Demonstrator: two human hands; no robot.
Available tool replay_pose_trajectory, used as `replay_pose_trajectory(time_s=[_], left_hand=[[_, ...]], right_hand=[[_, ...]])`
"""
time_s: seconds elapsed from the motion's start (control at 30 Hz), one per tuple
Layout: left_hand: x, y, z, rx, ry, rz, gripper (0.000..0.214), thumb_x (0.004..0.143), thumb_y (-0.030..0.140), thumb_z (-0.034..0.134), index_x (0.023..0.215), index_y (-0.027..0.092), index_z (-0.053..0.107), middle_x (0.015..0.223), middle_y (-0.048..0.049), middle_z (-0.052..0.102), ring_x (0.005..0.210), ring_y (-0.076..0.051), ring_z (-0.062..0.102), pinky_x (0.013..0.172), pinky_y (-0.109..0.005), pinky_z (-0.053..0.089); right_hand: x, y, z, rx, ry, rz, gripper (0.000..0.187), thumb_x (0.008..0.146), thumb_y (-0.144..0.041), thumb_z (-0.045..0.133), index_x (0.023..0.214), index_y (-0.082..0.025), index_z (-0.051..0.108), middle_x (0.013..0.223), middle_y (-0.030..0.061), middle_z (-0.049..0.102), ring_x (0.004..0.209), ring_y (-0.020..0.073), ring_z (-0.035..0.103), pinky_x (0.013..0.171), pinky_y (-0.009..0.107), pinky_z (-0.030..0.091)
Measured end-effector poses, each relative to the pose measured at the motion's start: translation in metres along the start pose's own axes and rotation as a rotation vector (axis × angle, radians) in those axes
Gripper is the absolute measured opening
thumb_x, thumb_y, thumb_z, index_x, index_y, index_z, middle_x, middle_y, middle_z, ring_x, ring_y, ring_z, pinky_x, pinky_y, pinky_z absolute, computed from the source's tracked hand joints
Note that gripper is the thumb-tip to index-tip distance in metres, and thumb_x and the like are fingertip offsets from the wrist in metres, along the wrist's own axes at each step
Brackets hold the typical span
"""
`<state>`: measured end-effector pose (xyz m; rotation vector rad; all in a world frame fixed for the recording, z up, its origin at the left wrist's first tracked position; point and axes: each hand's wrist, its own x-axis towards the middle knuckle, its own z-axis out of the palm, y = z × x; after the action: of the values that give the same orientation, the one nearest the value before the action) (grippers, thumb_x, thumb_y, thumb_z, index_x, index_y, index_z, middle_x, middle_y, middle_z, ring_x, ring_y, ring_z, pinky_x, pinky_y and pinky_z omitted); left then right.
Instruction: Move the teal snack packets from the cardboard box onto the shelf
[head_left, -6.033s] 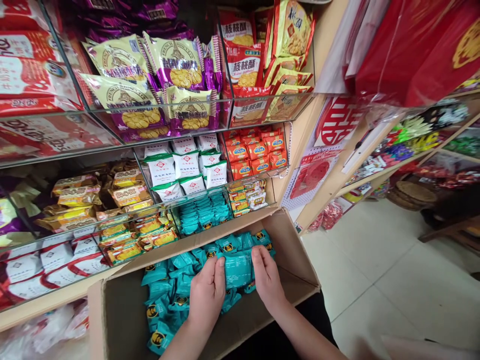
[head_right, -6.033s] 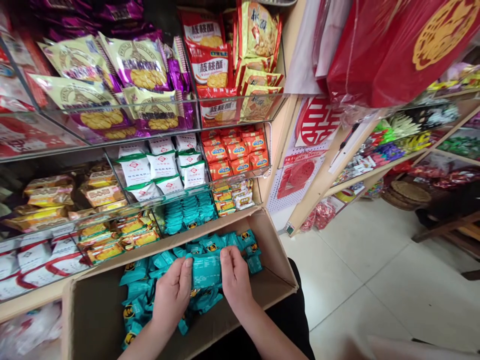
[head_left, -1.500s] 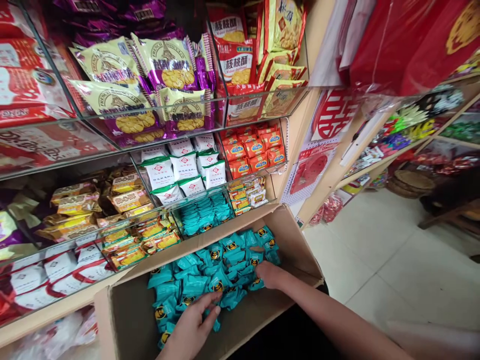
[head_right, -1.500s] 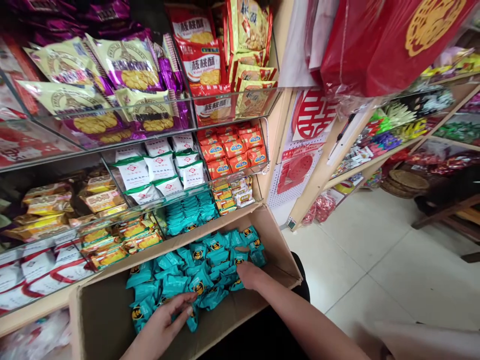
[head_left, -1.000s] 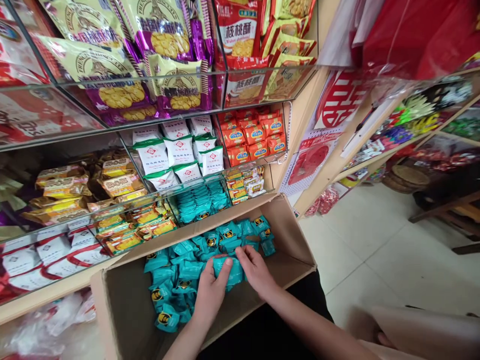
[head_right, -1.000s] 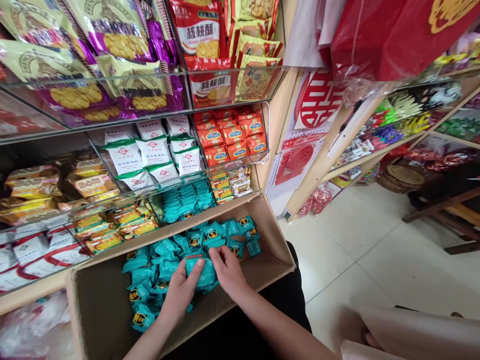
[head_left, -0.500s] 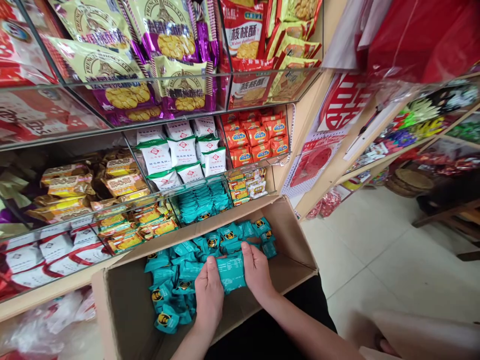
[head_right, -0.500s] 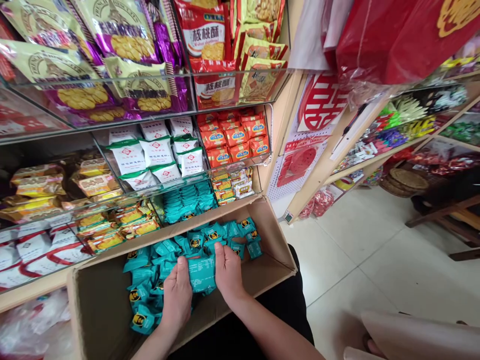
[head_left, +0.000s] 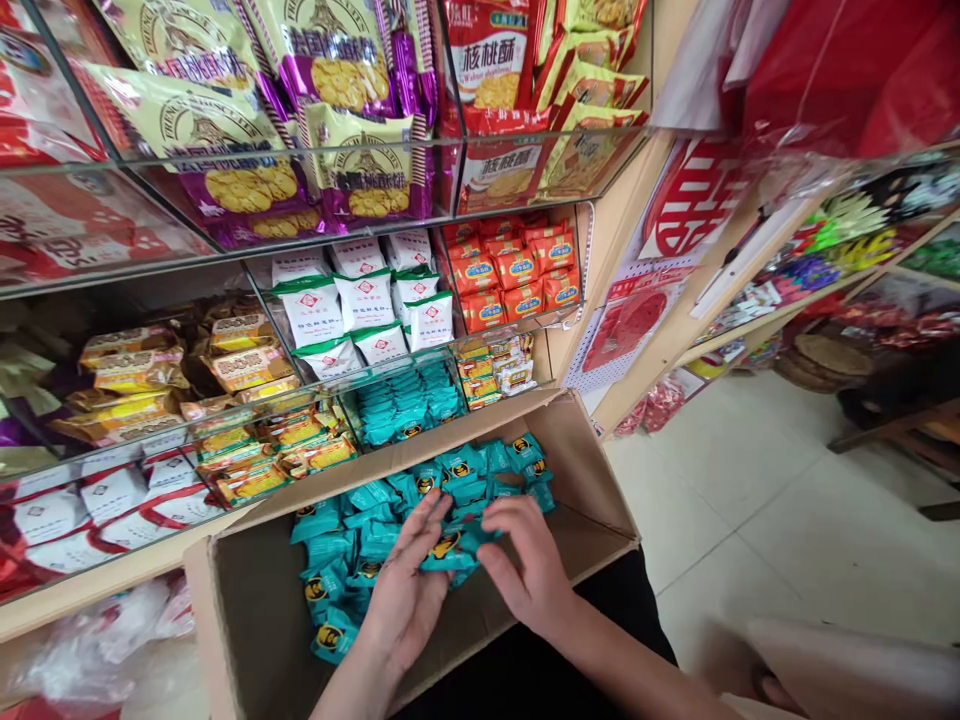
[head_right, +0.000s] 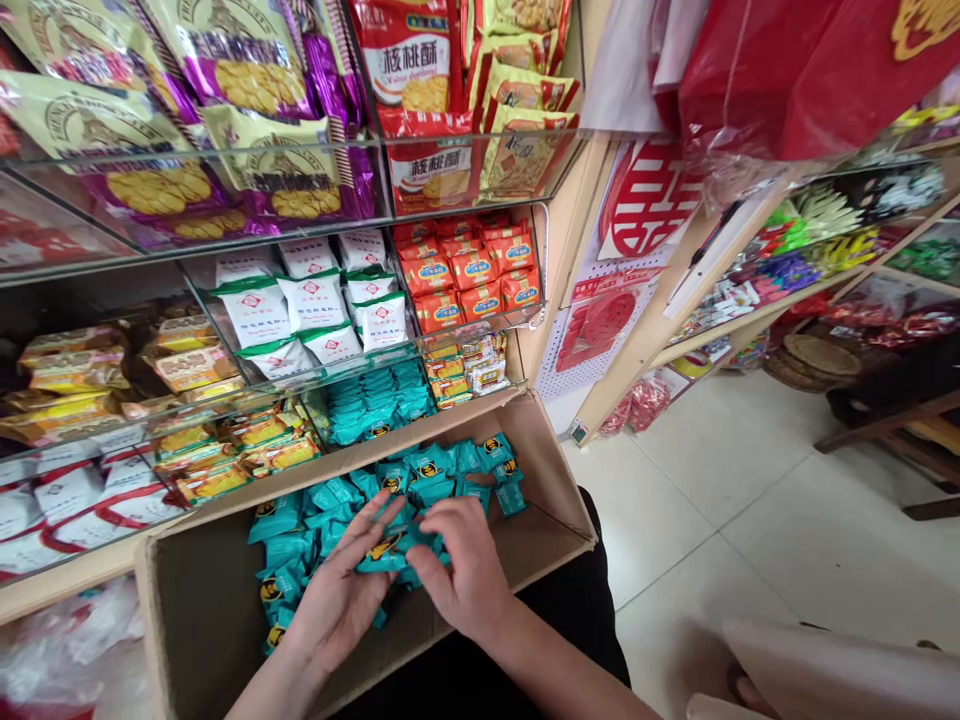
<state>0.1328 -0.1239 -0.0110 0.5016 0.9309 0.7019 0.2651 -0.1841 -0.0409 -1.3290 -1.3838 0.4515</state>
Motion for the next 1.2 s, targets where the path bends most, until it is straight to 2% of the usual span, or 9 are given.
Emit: replay_pose_trajectory(time_s=[0.13, 0.2, 0.3, 0.4, 0.53, 0.73, 0.87, 1.0, 1.2], left_hand=[[-0.005, 0.001, 0.005, 0.012, -0.060, 0.127, 0.046, 0.072, 0.023, 0.058, 0.116, 0.030, 0.048, 0.137, -0.0023, 0.033, 0.113, -0.026, 0.044, 0.078, -0.032, 0.047], [-0.007, -0.001, 0.008, 0.083, -0.079, 0.176, 0.050, 0.071, 0.024, 0.059, 0.119, 0.033, 0.045, 0.139, -0.0011, 0.027, 0.117, -0.027, 0.040, 0.080, -0.031, 0.046], [-0.007, -0.006, 0.009, 0.191, -0.046, 0.238, 0.065, 0.068, 0.026, 0.062, 0.125, 0.039, 0.034, 0.140, 0.0010, 0.026, 0.120, -0.023, 0.036, 0.082, -0.028, 0.045], [-0.004, -0.010, 0.004, 0.276, 0.007, 0.199, 0.058, 0.067, 0.030, 0.064, 0.121, 0.032, 0.041, 0.129, -0.0026, 0.044, 0.115, -0.019, 0.043, 0.087, -0.027, 0.042], [0.000, -0.009, -0.007, 0.453, -0.097, 0.137, 0.036, 0.068, 0.036, 0.062, 0.099, 0.018, 0.058, 0.100, -0.0049, 0.062, 0.094, -0.018, 0.056, 0.087, -0.030, 0.041], [0.001, 0.004, -0.019, 0.843, -0.166, 0.241, 0.036, 0.064, 0.033, 0.065, 0.097, 0.021, 0.058, 0.083, -0.0003, 0.063, 0.079, -0.015, 0.057, 0.072, -0.025, 0.046], [0.003, 0.031, -0.014, 0.788, -0.012, 0.328, 0.039, 0.063, 0.034, 0.065, 0.099, 0.019, 0.056, 0.079, -0.0015, 0.063, 0.074, -0.014, 0.058, 0.069, -0.026, 0.047], [0.016, 0.073, -0.004, 0.540, 0.096, 0.394, 0.039, 0.059, 0.030, 0.070, 0.093, 0.016, 0.057, 0.083, -0.0041, 0.064, 0.074, -0.015, 0.059, 0.066, -0.025, 0.048], [0.071, 0.123, 0.000, 0.364, 0.103, 0.291, 0.021, 0.059, 0.014, 0.068, 0.079, 0.014, 0.059, 0.072, -0.0037, 0.064, 0.061, -0.013, 0.059, 0.055, -0.024, 0.047]], right_hand=[[-0.003, 0.000, 0.009, 0.676, -0.039, 0.771, 0.035, 0.080, -0.051, 0.042, 0.096, -0.021, 0.045, 0.078, 0.0034, 0.055, 0.066, 0.0157, 0.055, 0.057, 0.032, 0.046], [-0.002, -0.001, 0.012, 0.959, -0.133, 0.941, 0.038, 0.073, -0.052, 0.052, 0.093, -0.021, 0.044, 0.074, 0.0006, 0.055, 0.059, 0.0138, 0.055, 0.052, 0.030, 0.046], [-0.002, -0.003, 0.014, 1.026, -0.078, 0.931, 0.040, 0.062, -0.042, 0.069, 0.087, -0.019, 0.047, 0.077, -0.0002, 0.056, 0.062, 0.0131, 0.054, 0.051, 0.026, 0.044], [-0.003, 0.000, 0.011, 0.872, -0.028, 0.871, 0.038, 0.060, -0.038, 0.071, 0.086, -0.018, 0.049, 0.069, -0.0029, 0.055, 0.058, 0.0097, 0.050, 0.051, 0.022, 0.039], [-0.008, 0.007, 0.006, 0.734, -0.125, 0.717, 0.032, 0.063, -0.033, 0.070, 0.083, -0.018, 0.050, 0.063, -0.0052, 0.051, 0.056, 0.0071, 0.045, 0.051, 0.019, 0.034], [-0.010, 0.009, 0.002, 0.677, -0.225, 0.651, 0.031, 0.066, -0.037, 0.066, 0.082, -0.018, 0.049, 0.062, -0.0053, 0.049, 0.055, 0.0077, 0.045, 0.052, 0.020, 0.035], [-0.007, 0.021, -0.007, 0.614, -0.216, 0.646, 0.029, 0.074, -0.045, 0.055, 0.077, -0.017, 0.050, 0.067, -0.0004, 0.054, 0.061, 0.0115, 0.052, 0.056, 0.024, 0.040], [-0.011, 0.049, -0.021, 0.287, -0.241, 0.604, 0.023, 0.077, -0.039, 0.051, 0.076, -0.016, 0.054, 0.065, 0.0005, 0.054, 0.061, 0.0119, 0.051, 0.057, 0.024, 0.040], [-0.024, 0.073, -0.033, -0.057, -0.302, 0.581, 0.016, 0.077, -0.026, 0.046, 0.073, -0.015, 0.056, 0.063, 0.0009, 0.055, 0.059, 0.0122, 0.050, 0.055, 0.023, 0.037]])
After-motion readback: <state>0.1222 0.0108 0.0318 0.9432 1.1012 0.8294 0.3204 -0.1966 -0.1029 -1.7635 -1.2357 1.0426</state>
